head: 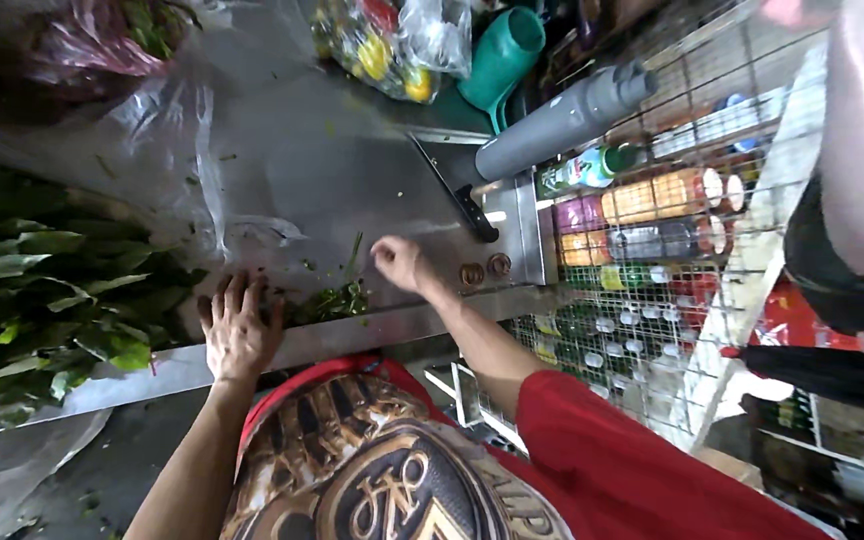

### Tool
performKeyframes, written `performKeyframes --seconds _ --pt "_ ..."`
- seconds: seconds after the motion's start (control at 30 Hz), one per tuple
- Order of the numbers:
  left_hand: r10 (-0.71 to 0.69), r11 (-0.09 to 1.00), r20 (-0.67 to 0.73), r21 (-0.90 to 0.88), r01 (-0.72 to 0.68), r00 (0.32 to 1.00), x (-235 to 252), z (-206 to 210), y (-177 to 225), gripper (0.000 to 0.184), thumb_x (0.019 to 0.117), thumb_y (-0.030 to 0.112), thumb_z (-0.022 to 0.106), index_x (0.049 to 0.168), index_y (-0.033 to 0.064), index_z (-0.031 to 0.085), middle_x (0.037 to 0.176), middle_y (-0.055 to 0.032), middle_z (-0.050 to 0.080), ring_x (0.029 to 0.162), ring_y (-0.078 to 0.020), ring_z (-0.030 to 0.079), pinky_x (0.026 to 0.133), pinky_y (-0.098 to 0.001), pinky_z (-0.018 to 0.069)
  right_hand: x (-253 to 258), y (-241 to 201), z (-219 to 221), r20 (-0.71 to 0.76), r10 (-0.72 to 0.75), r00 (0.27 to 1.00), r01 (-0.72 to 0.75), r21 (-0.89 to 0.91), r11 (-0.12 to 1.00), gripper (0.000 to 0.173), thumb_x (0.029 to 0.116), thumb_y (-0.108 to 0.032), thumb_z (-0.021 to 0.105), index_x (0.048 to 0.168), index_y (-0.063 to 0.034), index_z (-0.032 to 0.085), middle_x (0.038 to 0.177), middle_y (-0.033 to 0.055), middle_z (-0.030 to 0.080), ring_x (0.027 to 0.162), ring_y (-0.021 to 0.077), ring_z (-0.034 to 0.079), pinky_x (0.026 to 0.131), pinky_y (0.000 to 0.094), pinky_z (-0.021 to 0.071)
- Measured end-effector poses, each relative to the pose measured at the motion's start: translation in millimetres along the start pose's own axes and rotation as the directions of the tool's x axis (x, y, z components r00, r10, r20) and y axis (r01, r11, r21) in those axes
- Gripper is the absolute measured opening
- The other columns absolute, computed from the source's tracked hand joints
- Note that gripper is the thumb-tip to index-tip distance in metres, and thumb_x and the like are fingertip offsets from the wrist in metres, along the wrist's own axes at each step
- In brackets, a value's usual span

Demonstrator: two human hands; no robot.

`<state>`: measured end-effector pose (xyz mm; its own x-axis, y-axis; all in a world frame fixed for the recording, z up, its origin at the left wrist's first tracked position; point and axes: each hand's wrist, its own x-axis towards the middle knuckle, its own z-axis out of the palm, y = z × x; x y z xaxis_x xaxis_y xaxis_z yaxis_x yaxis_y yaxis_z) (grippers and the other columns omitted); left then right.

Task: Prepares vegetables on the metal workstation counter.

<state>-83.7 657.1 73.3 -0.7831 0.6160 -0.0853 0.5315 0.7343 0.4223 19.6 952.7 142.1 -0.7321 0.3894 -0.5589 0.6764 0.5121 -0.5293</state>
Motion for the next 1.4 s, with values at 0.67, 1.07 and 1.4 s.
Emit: performKeyframes --seconds 0.67,1.07,1.4 --pt "-0.012 1.0 -0.021 -0.008 0.012 1.0 0.5 3.2 -1.5 0.057 0.1006 0.054 0.041 0.138 0.0173 0.062 0.154 -0.0108 0.05 0.147 -0.0345 0.039 0.118 -0.064 0.0242 134.0 -42.9 -90.5 -0.318 -0.247 0.915 0.162 -0.272 0.949 0.031 0.1006 -0.02 0.057 0.125 -0.0035 0.068 0.124 0.017 0.068 0.114 0.0269 0.067 0.102 0.043 0.0535" --pt "-0.032 0.999 -0.011 -0.027 0.031 0.999 -1.2 1.5 -2.4 0.053 0.1032 0.052 0.041 0.137 0.018 0.063 0.154 -0.008 0.049 0.148 -0.0309 0.038 0.121 -0.0621 0.0226 70.7 -53.9 67.6 -0.011 -0.772 0.635 0.745 -0.254 0.617 0.022 0.0906 -0.001 0.062 0.107 -0.0026 0.077 0.114 0.0141 0.072 0.112 0.0249 0.068 0.099 0.0367 0.0565" --pt "-0.014 1.0 -0.032 -0.017 0.014 0.999 -1.8 0.6 -1.4 0.049 0.1022 0.048 0.046 0.131 0.0148 0.066 0.151 -0.0095 0.053 0.147 -0.0314 0.041 0.121 -0.0599 0.0256 214.6 -155.4 59.3 -0.167 -0.773 0.612 0.695 -0.353 0.627 0.032 0.094 -0.007 0.059 0.123 -0.0018 0.072 0.129 0.017 0.067 0.126 0.0291 0.061 0.11 0.0384 0.0478"
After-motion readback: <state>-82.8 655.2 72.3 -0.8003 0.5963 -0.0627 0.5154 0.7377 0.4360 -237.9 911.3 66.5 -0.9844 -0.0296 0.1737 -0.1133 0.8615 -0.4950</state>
